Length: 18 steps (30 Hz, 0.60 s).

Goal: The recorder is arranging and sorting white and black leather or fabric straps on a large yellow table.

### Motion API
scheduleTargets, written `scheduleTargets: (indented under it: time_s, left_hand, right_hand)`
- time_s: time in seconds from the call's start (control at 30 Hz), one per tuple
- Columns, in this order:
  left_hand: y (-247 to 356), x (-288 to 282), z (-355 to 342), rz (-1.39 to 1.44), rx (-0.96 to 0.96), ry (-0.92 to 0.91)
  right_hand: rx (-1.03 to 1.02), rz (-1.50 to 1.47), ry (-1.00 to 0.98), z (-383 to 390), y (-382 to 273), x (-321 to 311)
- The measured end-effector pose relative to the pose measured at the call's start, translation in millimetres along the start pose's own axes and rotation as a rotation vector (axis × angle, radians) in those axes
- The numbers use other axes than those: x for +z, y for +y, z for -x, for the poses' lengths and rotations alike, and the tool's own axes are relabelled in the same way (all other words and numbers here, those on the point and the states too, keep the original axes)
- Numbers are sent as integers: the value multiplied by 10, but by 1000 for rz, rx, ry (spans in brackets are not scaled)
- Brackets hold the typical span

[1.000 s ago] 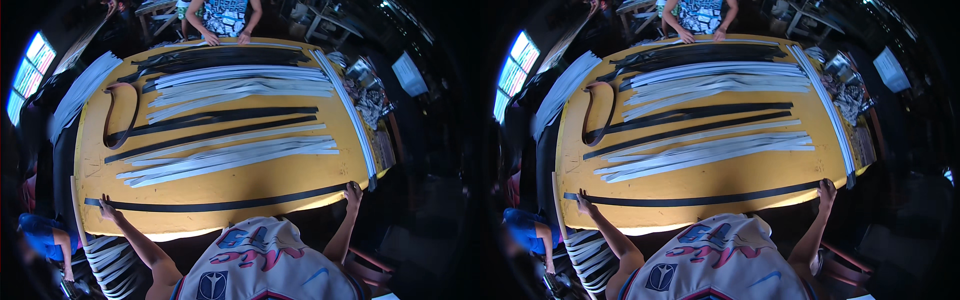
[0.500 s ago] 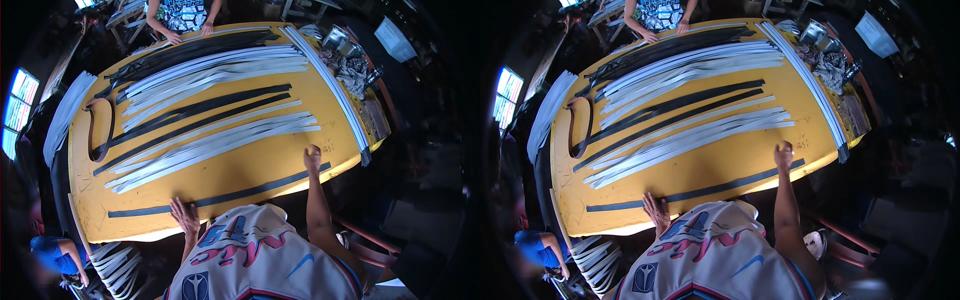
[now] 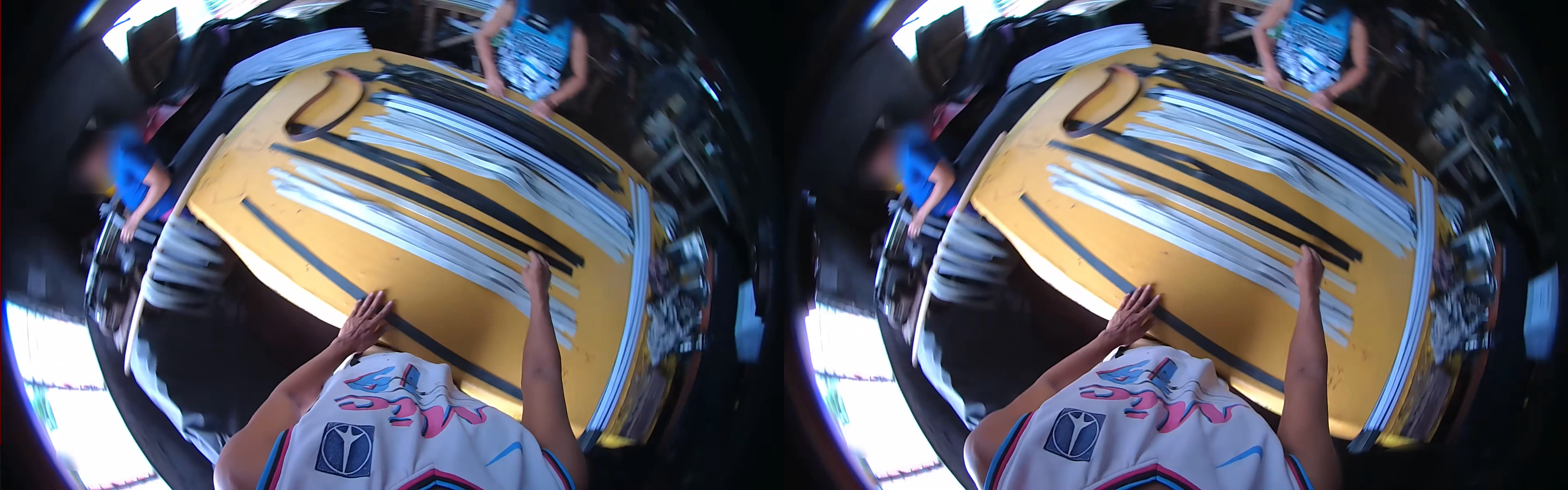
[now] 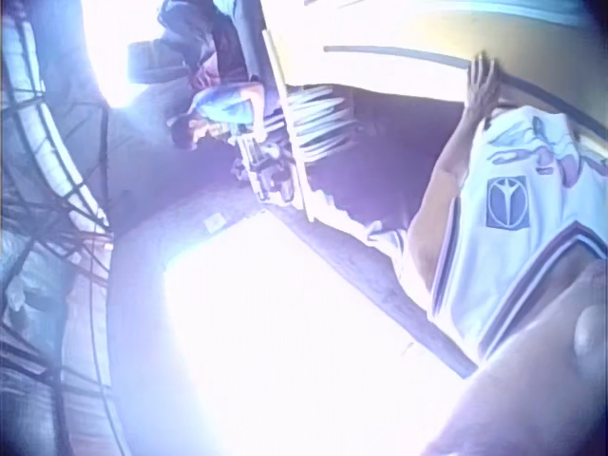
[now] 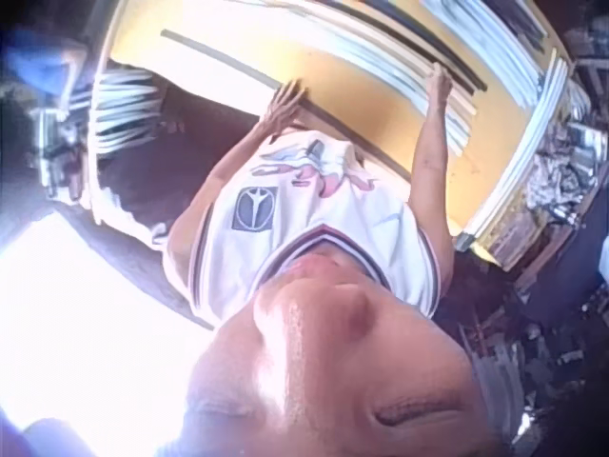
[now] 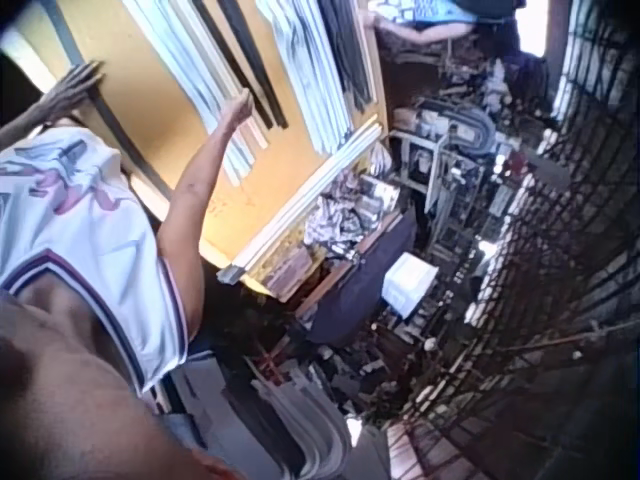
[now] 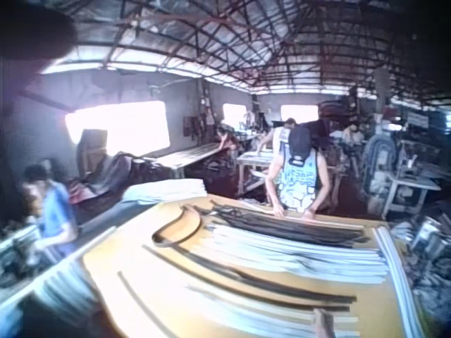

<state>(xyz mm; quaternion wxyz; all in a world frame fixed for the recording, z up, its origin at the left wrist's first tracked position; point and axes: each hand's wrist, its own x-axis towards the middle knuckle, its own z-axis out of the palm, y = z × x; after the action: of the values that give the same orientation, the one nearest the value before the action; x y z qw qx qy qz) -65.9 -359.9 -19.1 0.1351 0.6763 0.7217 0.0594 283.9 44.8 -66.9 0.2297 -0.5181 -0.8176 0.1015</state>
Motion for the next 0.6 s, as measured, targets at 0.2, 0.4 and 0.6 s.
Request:
scheduleTargets:
  time_s: [0.2, 0.4, 0.6]
  left_hand:
    - [260, 185, -149, 58, -11, 134]
    - [308, 270, -154, 85, -66, 150]
    - [272, 145, -199, 190, -70, 175]
  right_hand:
    - [-58, 153, -197, -143, 57, -186]
    - [-78, 238, -187, -61, -192, -268]
    - [-177, 401, -119, 32, -105, -249]
